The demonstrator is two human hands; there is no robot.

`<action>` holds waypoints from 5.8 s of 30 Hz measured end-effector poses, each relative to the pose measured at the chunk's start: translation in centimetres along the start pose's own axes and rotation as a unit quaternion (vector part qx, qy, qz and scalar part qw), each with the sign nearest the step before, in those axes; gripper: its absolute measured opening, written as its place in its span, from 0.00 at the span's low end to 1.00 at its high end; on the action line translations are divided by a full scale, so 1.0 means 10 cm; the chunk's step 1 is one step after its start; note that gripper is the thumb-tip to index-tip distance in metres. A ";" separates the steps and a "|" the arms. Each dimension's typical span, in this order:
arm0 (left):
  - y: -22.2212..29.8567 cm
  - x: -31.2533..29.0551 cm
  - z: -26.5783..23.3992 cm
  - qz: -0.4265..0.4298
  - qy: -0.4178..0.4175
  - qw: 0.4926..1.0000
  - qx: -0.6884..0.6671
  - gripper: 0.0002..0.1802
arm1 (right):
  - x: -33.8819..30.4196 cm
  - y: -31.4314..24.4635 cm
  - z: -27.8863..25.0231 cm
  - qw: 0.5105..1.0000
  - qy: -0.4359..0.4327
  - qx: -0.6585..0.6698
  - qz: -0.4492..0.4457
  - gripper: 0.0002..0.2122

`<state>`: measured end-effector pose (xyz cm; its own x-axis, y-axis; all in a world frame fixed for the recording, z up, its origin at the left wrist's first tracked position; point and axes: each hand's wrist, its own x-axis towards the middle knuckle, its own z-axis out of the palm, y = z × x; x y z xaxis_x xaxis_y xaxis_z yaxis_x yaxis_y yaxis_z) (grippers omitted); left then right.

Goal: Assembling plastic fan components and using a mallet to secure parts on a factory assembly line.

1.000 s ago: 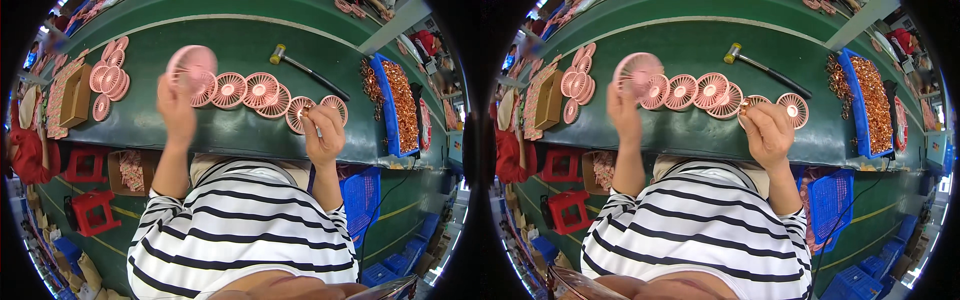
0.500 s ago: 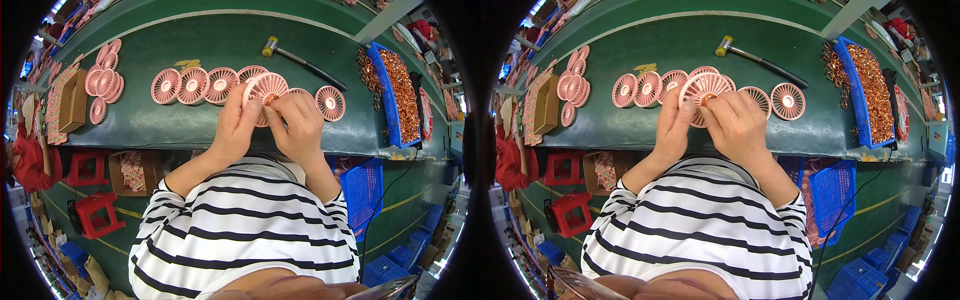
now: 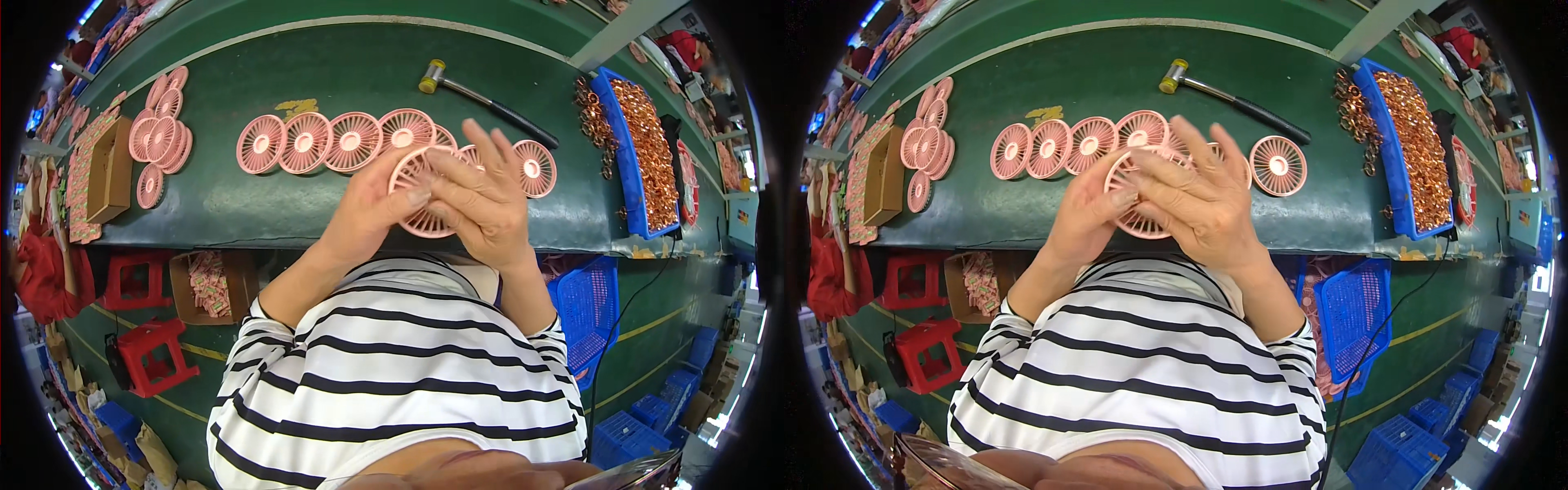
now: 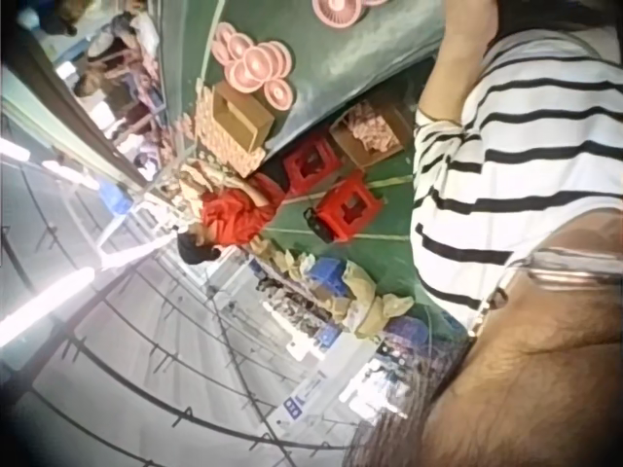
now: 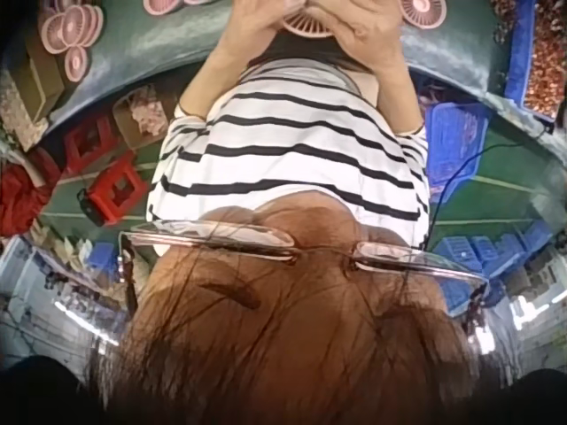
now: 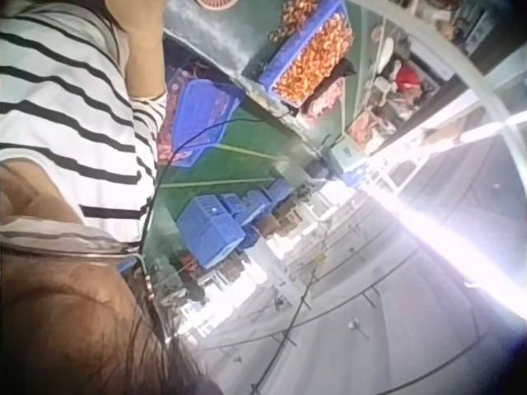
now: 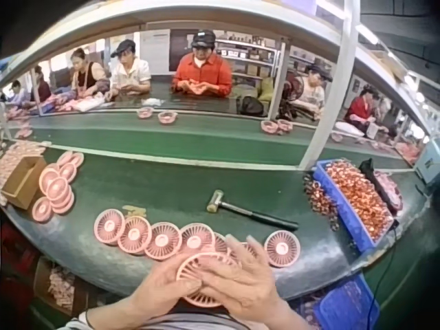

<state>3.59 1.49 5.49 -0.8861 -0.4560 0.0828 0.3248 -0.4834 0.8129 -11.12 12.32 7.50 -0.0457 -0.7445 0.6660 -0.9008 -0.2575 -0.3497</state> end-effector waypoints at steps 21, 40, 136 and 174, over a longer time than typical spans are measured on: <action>-0.17 0.01 0.07 -0.098 0.071 0.993 0.005 0.24 | -0.26 0.03 0.14 0.992 0.069 0.059 0.091 0.13; -0.17 -0.01 0.12 -0.083 0.079 0.992 -0.044 0.19 | -0.33 0.08 0.08 0.997 0.068 -0.012 -0.019 0.12; 1.40 -0.70 -2.66 0.162 0.523 0.299 0.782 0.31 | -1.35 2.34 -1.25 0.780 0.055 -0.435 0.446 0.20; -0.23 0.28 0.25 0.086 0.102 0.970 0.205 0.18 | -0.24 0.03 -0.09 0.983 0.173 0.017 0.065 0.09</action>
<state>-0.53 3.19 5.29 -0.7330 -0.6622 0.1553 0.2658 -0.0688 0.9616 -11.67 14.60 6.43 -0.3083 -0.5202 0.7965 -0.8634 -0.1985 -0.4638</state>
